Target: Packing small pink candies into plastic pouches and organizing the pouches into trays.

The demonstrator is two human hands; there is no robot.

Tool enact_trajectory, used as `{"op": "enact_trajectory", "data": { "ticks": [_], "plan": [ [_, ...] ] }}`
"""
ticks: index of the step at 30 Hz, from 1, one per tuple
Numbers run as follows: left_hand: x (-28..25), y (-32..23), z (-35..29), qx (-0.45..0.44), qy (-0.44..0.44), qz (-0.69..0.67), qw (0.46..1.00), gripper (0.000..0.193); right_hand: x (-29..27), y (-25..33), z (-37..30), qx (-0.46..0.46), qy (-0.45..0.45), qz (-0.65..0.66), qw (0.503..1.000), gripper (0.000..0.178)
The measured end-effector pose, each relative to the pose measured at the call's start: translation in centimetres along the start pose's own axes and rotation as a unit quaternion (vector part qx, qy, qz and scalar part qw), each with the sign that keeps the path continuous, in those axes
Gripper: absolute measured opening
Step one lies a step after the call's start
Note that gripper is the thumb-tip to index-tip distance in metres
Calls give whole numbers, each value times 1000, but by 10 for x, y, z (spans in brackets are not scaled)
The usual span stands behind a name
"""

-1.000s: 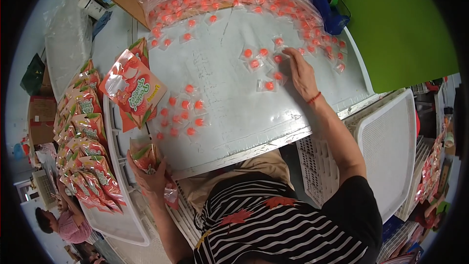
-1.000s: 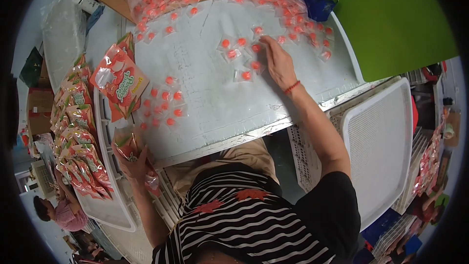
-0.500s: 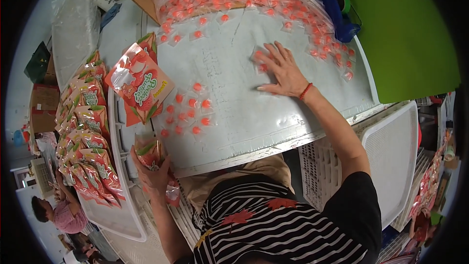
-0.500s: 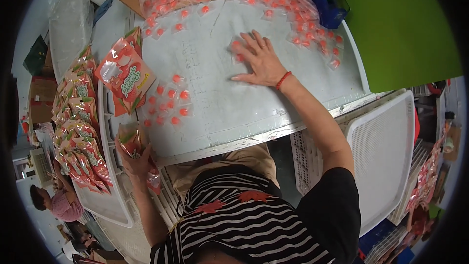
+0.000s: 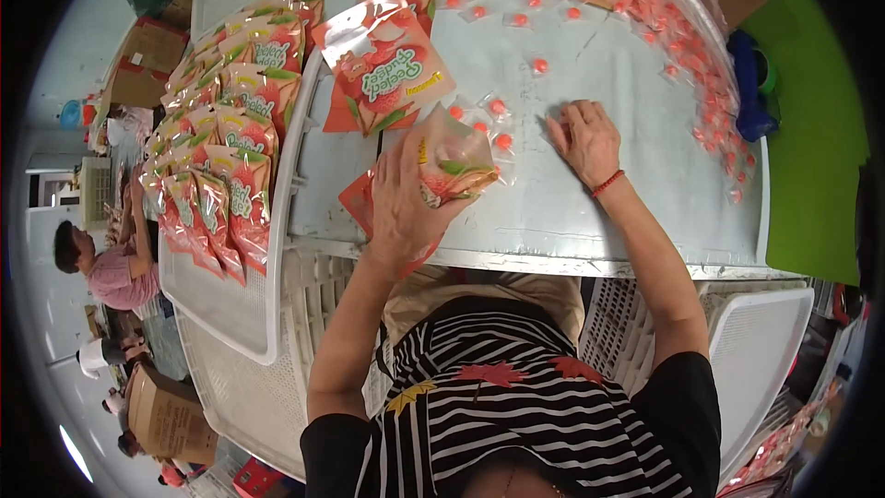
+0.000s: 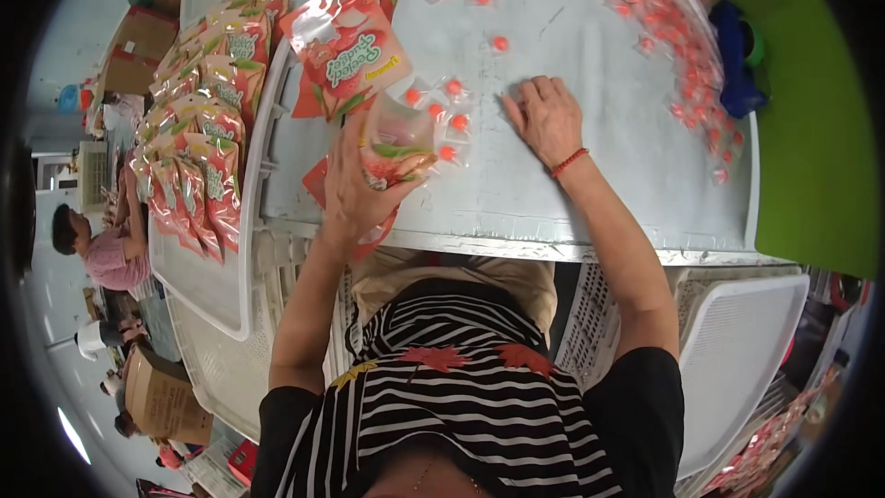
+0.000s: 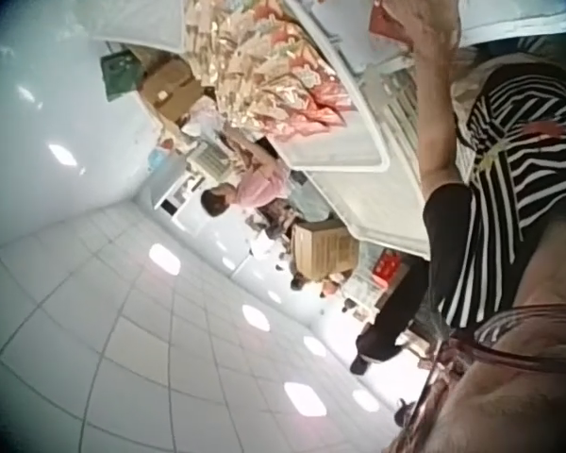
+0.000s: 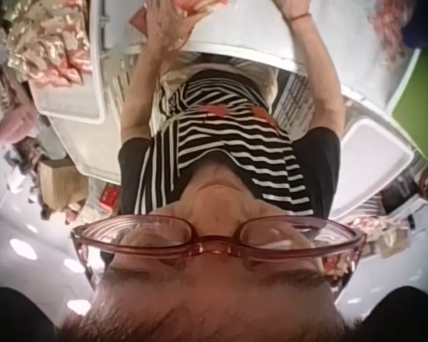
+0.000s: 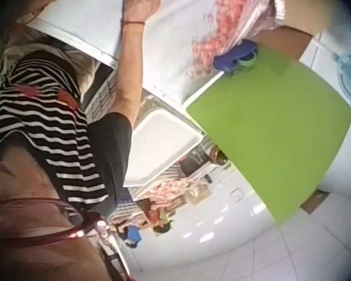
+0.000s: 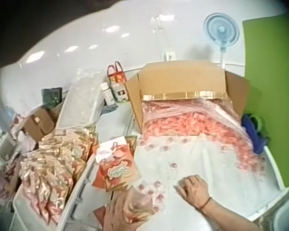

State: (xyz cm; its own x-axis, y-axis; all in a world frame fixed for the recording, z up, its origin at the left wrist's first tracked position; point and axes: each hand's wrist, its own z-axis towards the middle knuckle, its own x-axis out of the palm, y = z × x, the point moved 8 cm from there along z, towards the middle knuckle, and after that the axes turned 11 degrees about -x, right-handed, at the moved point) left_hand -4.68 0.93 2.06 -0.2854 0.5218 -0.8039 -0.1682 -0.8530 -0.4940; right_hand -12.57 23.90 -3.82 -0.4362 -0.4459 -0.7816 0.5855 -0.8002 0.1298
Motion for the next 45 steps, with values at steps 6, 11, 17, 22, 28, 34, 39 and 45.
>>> {"op": "enact_trajectory", "data": {
  "ticks": [6,11,17,22,28,34,39,45],
  "plan": [
    [15,-5,5,8,72,17,997,98,1,-4,10,63,13,39,997,22],
    [18,-7,-1,-1,66,13,998,99,-34,62,57,66,-87,193,975,18],
    [22,-9,0,26,37,-6,999,101,-17,95,67,16,-25,205,978,19],
    [29,-1,-2,-4,24,-24,999,100,-11,118,84,22,18,324,946,25],
    [19,9,0,-12,-29,-76,997,103,-28,127,106,-41,97,279,955,24],
    [-10,7,9,-81,-26,-162,983,109,2,15,110,-43,-87,198,975,30],
    [-41,21,2,-76,-70,-192,976,112,65,4,68,-3,59,241,969,35],
    [-70,58,-16,-118,-110,-83,983,114,45,93,48,6,106,162,981,58]
  ]
}}
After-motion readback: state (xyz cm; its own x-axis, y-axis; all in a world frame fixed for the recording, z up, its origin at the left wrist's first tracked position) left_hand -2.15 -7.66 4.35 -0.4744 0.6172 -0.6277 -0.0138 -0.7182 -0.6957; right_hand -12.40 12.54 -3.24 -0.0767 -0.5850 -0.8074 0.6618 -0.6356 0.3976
